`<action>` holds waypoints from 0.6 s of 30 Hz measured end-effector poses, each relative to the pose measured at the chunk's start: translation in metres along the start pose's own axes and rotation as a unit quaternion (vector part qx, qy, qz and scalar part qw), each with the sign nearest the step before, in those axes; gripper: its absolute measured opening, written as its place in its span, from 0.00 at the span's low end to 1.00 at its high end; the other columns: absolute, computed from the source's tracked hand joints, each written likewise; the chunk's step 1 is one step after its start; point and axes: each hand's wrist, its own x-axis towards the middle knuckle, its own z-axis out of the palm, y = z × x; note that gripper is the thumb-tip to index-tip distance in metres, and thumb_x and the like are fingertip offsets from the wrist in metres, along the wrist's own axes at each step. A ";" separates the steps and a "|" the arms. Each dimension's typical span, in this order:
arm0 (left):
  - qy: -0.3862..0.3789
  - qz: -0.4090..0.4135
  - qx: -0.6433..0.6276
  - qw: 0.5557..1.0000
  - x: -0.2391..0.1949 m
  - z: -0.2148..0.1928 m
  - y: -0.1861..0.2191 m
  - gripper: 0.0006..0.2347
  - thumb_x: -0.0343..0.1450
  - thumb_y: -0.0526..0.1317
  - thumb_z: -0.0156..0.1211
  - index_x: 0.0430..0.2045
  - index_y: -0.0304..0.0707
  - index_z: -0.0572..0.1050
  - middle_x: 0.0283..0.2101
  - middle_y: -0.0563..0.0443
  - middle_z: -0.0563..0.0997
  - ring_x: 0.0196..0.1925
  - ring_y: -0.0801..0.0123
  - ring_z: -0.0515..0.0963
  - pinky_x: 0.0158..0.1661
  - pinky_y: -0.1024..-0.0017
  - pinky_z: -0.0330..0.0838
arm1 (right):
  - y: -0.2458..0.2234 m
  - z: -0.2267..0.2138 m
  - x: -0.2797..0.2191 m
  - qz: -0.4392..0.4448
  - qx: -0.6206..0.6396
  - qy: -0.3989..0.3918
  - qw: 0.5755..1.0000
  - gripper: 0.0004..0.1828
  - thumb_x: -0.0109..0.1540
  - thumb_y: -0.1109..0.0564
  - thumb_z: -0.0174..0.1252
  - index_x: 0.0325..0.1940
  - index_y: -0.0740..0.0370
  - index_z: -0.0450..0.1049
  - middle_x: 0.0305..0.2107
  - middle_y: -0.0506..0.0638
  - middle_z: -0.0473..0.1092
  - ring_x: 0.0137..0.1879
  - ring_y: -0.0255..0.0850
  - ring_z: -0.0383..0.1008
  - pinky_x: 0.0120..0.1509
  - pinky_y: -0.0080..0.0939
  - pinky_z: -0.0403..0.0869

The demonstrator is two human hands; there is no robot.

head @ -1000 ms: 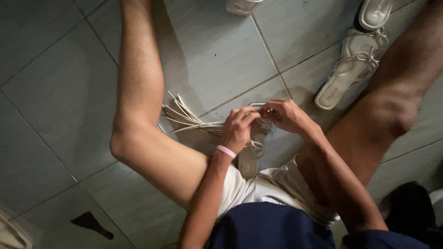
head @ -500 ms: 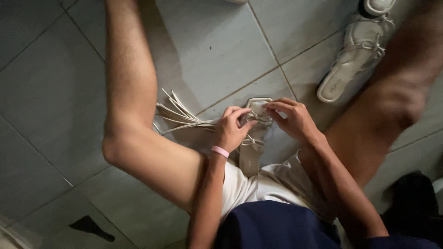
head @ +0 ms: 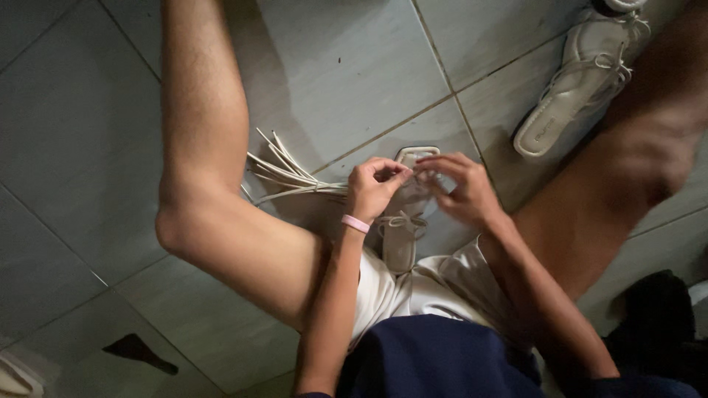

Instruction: The person sits on a tiled floor and ties the straps of a white sandal using a bundle of white cords. They repeatedly wrap and knot the cords around the sandal's upper, then place the finished sandal aside and pick up another to repeat the process.

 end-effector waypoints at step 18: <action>0.092 0.060 0.103 0.989 -0.011 0.016 -0.005 0.04 0.66 0.36 0.70 0.25 0.36 0.81 0.29 0.47 0.82 0.30 0.65 0.81 0.33 0.68 0.73 | 0.004 0.023 -0.008 -0.033 -0.078 0.033 0.996 0.13 0.56 0.58 0.73 0.43 0.60 0.80 0.42 0.51 0.79 0.50 0.48 0.79 0.58 0.48 0.75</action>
